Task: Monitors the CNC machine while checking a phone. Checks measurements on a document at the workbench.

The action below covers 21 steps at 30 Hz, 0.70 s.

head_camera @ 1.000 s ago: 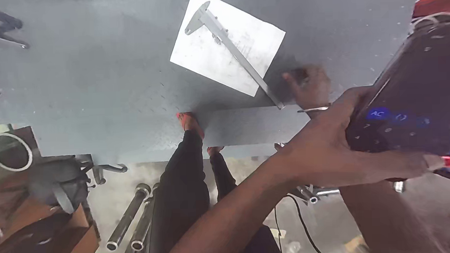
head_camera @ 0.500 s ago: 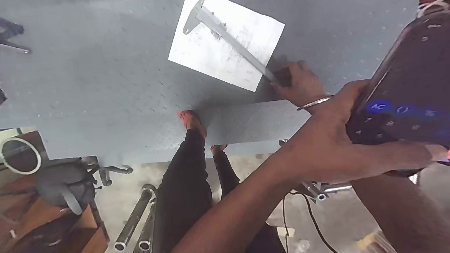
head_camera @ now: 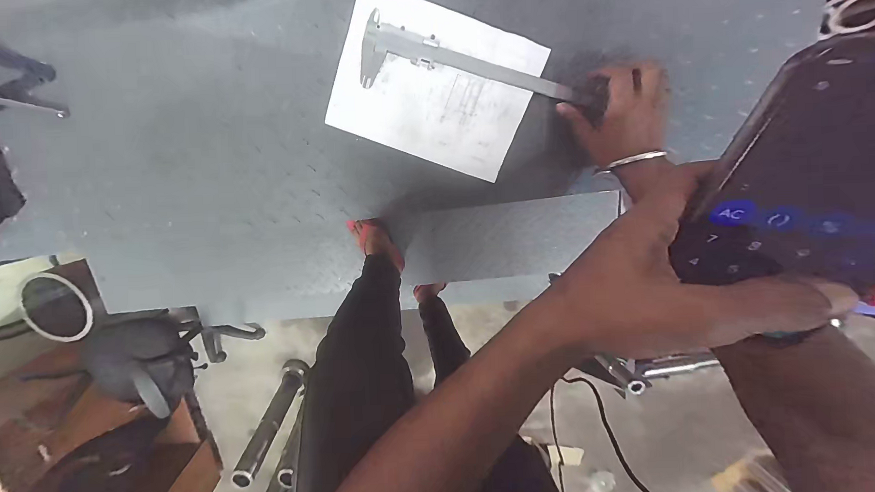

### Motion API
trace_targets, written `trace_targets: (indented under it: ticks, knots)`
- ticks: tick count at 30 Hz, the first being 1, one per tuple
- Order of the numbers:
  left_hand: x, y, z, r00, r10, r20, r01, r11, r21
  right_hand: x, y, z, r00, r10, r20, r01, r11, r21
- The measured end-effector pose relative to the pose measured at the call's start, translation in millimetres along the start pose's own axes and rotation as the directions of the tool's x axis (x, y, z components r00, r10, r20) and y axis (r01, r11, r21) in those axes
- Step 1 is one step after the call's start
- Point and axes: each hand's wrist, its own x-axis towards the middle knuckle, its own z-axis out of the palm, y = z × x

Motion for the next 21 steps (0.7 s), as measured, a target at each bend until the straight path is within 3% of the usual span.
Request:
trace_targets:
  ticks: [3, 8, 14, 17, 18, 20, 21]
  knots:
    - [2.5, -2.0, -3.9, 1.0, -0.006, 0.002, 0.006, 0.999, 0.044, 13.3, 12.0, 2.8, 0.992, 0.121, 0.026, -0.121, 0.992, 0.022]
    - [7.9, -3.3, -6.6, 1.0, -0.009, -0.012, 0.009, 1.0, 0.016, 21.8, 23.3, 14.4, 0.987, 0.125, -0.099, -0.121, 0.992, 0.041]
    - [13.1, 2.4, -9.6, 0.998, -0.04, -0.05, 0.041, 0.999, 0.024, 23.0, 13.3, 18.4, 0.974, 0.191, -0.119, -0.186, 0.981, 0.054]
    - [14.6, 1.4, -13.9, 0.996, -0.05, -0.068, 0.05, 0.999, -0.005, 28.2, -38.8, -30.9, 0.924, 0.329, 0.197, -0.341, 0.939, 0.031]
    - [15.0, 0.2, -16.4, 0.997, -0.062, -0.054, 0.059, 0.997, -0.042, 21.3, -47.5, -31.4, 0.956, 0.269, 0.12, -0.28, 0.956, 0.084]
    - [15.3, 0.2, -23.9, 0.998, -0.056, 0.038, 0.059, 0.993, -0.102, 10.3, -71.0, -34.8, 0.985, 0.012, -0.175, 0.015, 0.989, 0.15]
    - [14.8, 1.1, -26.8, 0.995, -0.052, 0.089, 0.062, 0.991, -0.118, 10.4, -113.2, -58.0, 0.977, 0.011, -0.214, 0.028, 0.983, 0.182]
